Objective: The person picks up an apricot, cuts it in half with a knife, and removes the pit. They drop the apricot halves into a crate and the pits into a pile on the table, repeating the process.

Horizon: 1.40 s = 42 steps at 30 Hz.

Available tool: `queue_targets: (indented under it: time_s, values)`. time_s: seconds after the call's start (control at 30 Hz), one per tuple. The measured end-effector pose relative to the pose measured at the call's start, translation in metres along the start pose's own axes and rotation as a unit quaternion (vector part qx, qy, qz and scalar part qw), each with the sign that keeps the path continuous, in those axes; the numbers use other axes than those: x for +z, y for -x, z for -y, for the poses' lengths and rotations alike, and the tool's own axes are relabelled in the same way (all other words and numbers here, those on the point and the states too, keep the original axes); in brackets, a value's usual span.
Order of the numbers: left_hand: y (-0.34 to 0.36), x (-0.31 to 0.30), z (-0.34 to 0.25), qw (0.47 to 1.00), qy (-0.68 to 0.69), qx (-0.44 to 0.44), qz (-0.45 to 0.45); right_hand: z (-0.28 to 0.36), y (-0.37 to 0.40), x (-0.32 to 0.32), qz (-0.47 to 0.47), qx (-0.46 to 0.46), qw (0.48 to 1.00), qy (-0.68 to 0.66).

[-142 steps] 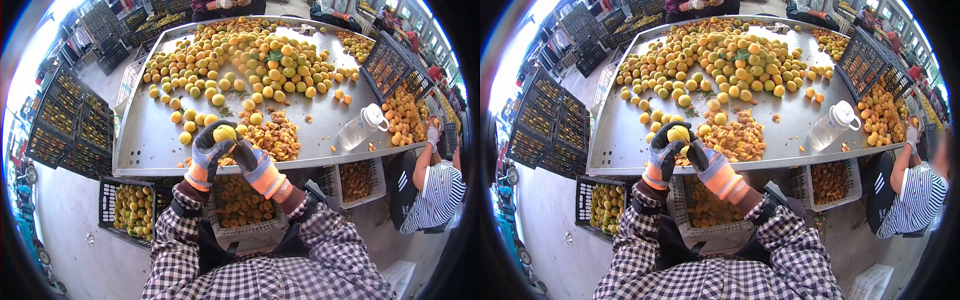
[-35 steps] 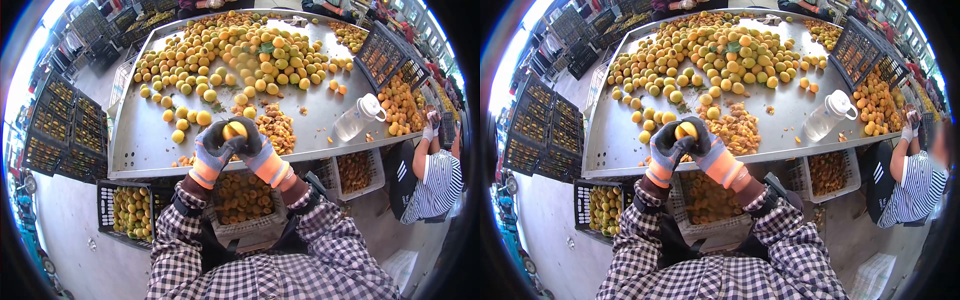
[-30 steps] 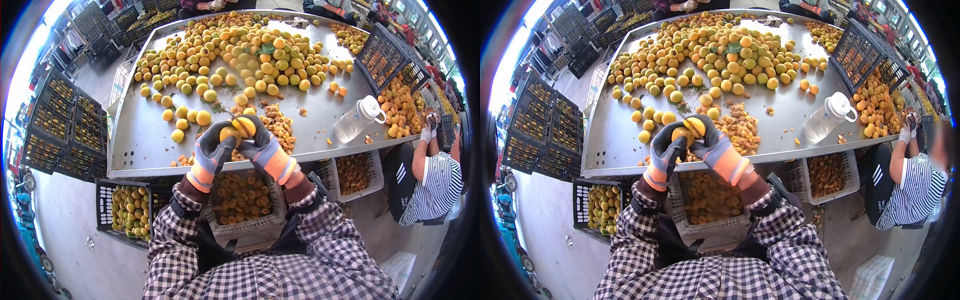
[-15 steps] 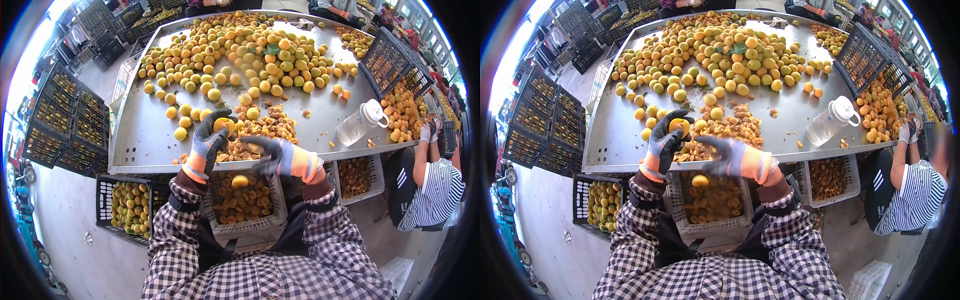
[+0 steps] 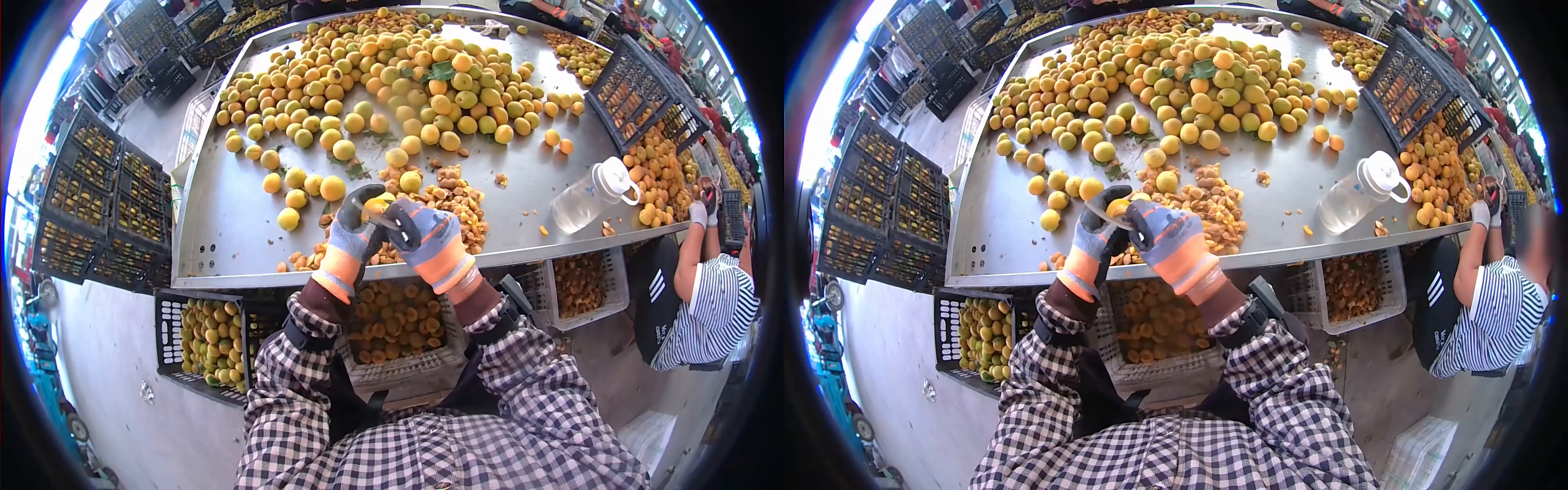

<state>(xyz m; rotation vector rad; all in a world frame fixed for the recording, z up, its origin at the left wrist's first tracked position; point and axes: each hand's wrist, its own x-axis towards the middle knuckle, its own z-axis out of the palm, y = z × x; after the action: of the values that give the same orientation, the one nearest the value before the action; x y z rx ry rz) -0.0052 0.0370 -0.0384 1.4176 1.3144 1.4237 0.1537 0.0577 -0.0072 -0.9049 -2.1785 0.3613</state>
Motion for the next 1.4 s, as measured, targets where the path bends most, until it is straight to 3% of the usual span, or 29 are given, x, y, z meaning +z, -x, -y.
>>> queue_targets:
  time_s: [0.07, 0.13, 0.2, 0.3, 0.33, 0.4, 0.47, 0.53, 0.6, 0.67, 0.8, 0.97, 1.07, 1.13, 1.17, 1.27, 1.3, 1.37, 1.4]
  values:
    - [-0.002, -0.011, -0.01, 0.974, 0.161, -0.158, 0.019, -0.01, -0.001, 0.01, -0.036, 0.11, 0.982, -0.151]
    - [0.001, -0.011, -0.031, 0.958, 0.232, -0.17, 0.014, -0.017, -0.009, -0.002, -0.007, 0.179, 0.976, -0.128]
    - [0.002, -0.011, -0.034, 0.951, 0.228, -0.205, 0.039, -0.026, -0.018, 0.001, -0.104, 0.165, 0.926, -0.323]
    - [0.004, -0.005, -0.033, 0.947, 0.244, -0.197, 0.073, -0.019, -0.028, -0.015, -0.17, 0.268, 0.829, -0.46]
    - [0.006, -0.003, -0.035, 0.943, 0.249, -0.206, 0.084, -0.016, -0.031, -0.02, -0.195, 0.267, 0.769, -0.547]
    - [0.008, 0.003, -0.04, 0.951, 0.21, -0.208, 0.093, -0.011, -0.033, -0.026, -0.232, 0.197, 0.723, -0.62]
    - [0.01, 0.009, -0.042, 0.955, 0.165, -0.207, 0.134, -0.005, -0.036, -0.03, -0.256, 0.182, 0.732, -0.605]
    - [0.011, 0.015, -0.041, 0.948, 0.192, -0.212, 0.136, -0.002, -0.039, -0.03, -0.284, 0.134, 0.697, -0.645]
    - [0.012, 0.018, -0.043, 0.947, 0.175, -0.231, 0.138, -0.004, -0.037, -0.026, -0.287, 0.126, 0.705, -0.636]
    - [0.011, 0.017, -0.041, 0.947, 0.174, -0.231, 0.144, -0.001, -0.036, -0.026, -0.265, 0.111, 0.759, -0.584]
    - [0.011, 0.016, -0.041, 0.945, 0.146, -0.242, 0.166, 0.005, -0.037, -0.032, -0.267, 0.087, 0.786, -0.551]
    - [0.011, 0.022, -0.028, 0.958, 0.162, -0.185, 0.145, 0.003, -0.036, -0.026, -0.261, 0.097, 0.785, -0.553]
    - [0.01, 0.019, -0.028, 0.957, 0.148, -0.198, 0.155, -0.003, -0.037, -0.019, -0.267, 0.054, 0.787, -0.554]
    - [0.008, 0.016, -0.028, 0.938, 0.187, -0.239, 0.168, -0.003, -0.037, -0.015, -0.266, 0.055, 0.73, -0.627]
    - [0.008, 0.018, -0.023, 0.95, 0.163, -0.216, 0.156, -0.002, -0.037, -0.015, -0.263, 0.08, 0.724, -0.633]
    - [0.005, 0.022, -0.022, 0.964, 0.116, -0.2, 0.136, -0.012, -0.038, -0.004, -0.3, 0.103, 0.75, -0.58]
    - [0.004, 0.022, -0.018, 0.974, 0.084, -0.153, 0.143, -0.011, -0.037, -0.005, -0.299, 0.104, 0.75, -0.581]
    - [0.004, 0.023, -0.014, 0.986, 0.032, -0.069, 0.146, -0.008, -0.038, -0.01, -0.278, 0.184, 0.69, -0.642]
    - [0.004, 0.021, -0.013, 0.986, 0.031, -0.068, 0.146, -0.009, -0.037, -0.007, -0.279, 0.183, 0.69, -0.642]
